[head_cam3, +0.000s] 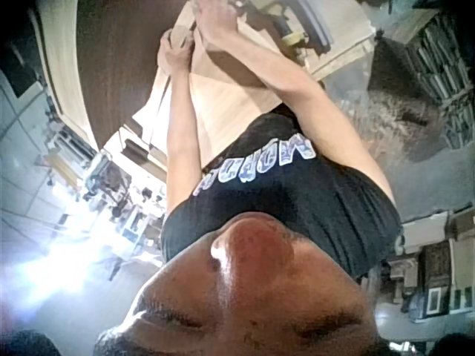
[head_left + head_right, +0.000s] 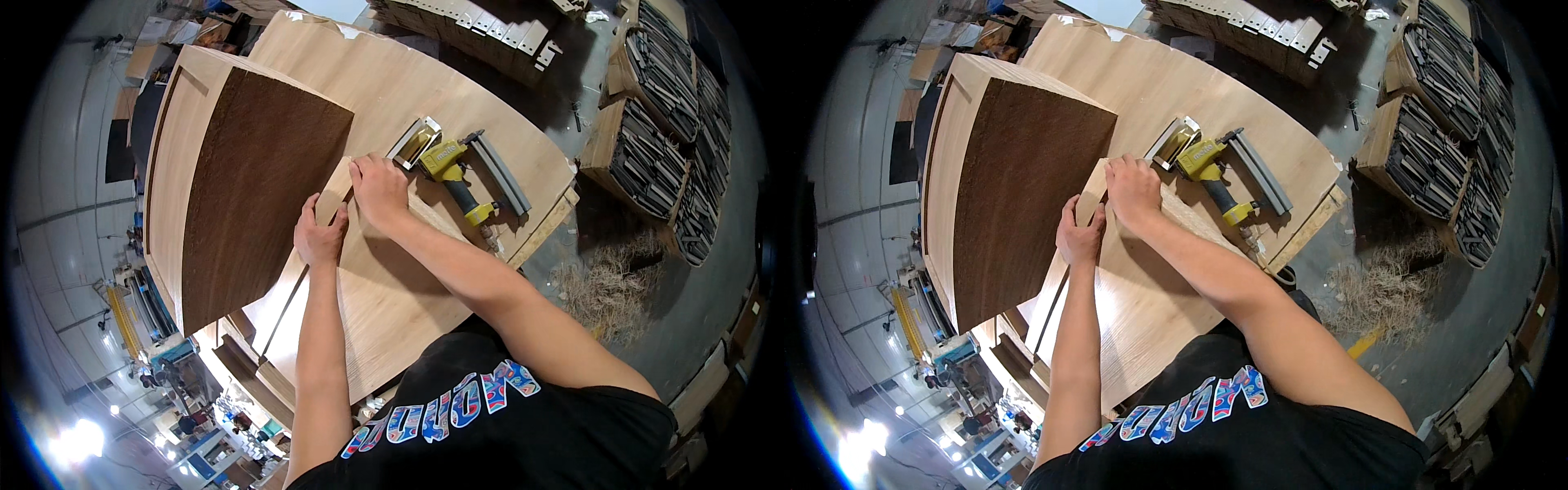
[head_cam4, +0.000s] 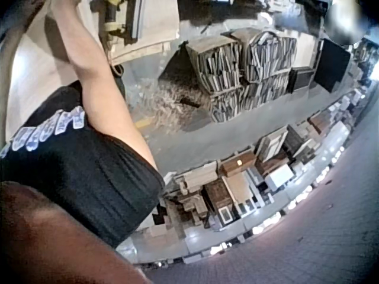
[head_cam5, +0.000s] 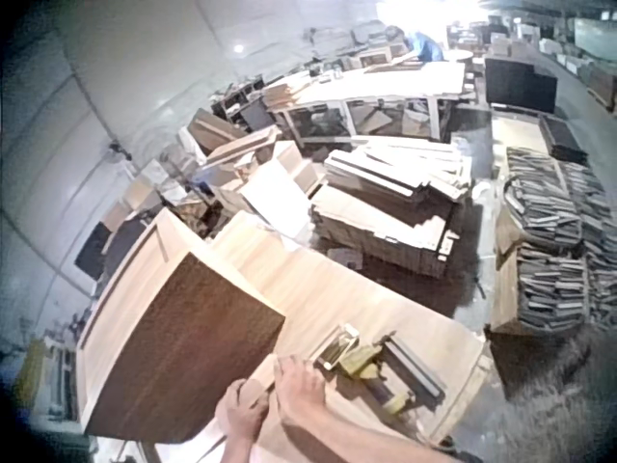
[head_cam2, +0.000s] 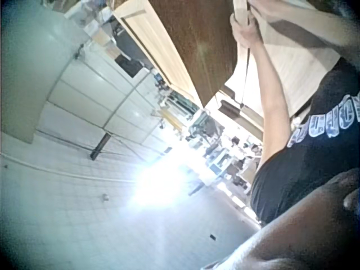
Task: The person uses a pneumatic staple gun to attach wooden strips to the edges of wooden furniture panels and then lifts a partially assembled wooden box to place it onto the workspace.
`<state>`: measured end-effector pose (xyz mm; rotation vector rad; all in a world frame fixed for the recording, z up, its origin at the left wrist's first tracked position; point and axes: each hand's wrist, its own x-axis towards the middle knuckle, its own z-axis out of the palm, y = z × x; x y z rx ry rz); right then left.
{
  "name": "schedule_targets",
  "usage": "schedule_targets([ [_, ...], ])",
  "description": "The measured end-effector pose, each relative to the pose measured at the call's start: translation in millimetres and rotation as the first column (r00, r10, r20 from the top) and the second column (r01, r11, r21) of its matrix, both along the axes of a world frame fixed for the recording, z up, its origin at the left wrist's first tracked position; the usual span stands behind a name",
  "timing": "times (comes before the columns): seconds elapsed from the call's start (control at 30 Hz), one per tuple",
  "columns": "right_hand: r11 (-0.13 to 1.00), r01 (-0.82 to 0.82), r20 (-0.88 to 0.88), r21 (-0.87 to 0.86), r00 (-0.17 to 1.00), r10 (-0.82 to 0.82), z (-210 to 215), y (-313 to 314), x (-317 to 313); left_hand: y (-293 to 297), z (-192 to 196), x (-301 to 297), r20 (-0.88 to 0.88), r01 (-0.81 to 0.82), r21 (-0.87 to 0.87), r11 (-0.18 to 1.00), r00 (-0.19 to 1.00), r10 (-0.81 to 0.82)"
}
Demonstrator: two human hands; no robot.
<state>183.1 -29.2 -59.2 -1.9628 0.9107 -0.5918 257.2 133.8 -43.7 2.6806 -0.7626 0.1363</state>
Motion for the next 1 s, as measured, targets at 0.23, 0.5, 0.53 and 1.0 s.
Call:
schedule_targets([
  [0.23, 0.999, 0.006, 0.005, 0.052, 1.000, -0.006, 1.3, -0.4, -1.4, 1.1, 0.6, 4.3, -0.004, 0.006, 0.060, 0.998, 1.000, -0.006],
  [0.5, 0.999, -0.005, -0.012, 0.044, 1.000, 0.005, 3.9, -2.5, -1.5, -2.9, -1.6, 6.1, -0.036, -0.018, 0.058, 0.998, 0.999, 0.020],
  [0.53, 0.999, -0.003, -0.019, 0.036, 1.000, 0.004, 3.6, -2.6, -1.3, -2.9, -1.9, 5.1, -0.050, -0.032, 0.046, 0.998, 0.998, 0.034],
  [1.0, 0.999, -0.011, -0.010, -0.035, 1.000, 0.011, 1.0, -1.3, 1.3, -1.7, 5.3, 6.0, -0.126, -0.058, 0.023, 0.998, 0.990, 0.060],
])
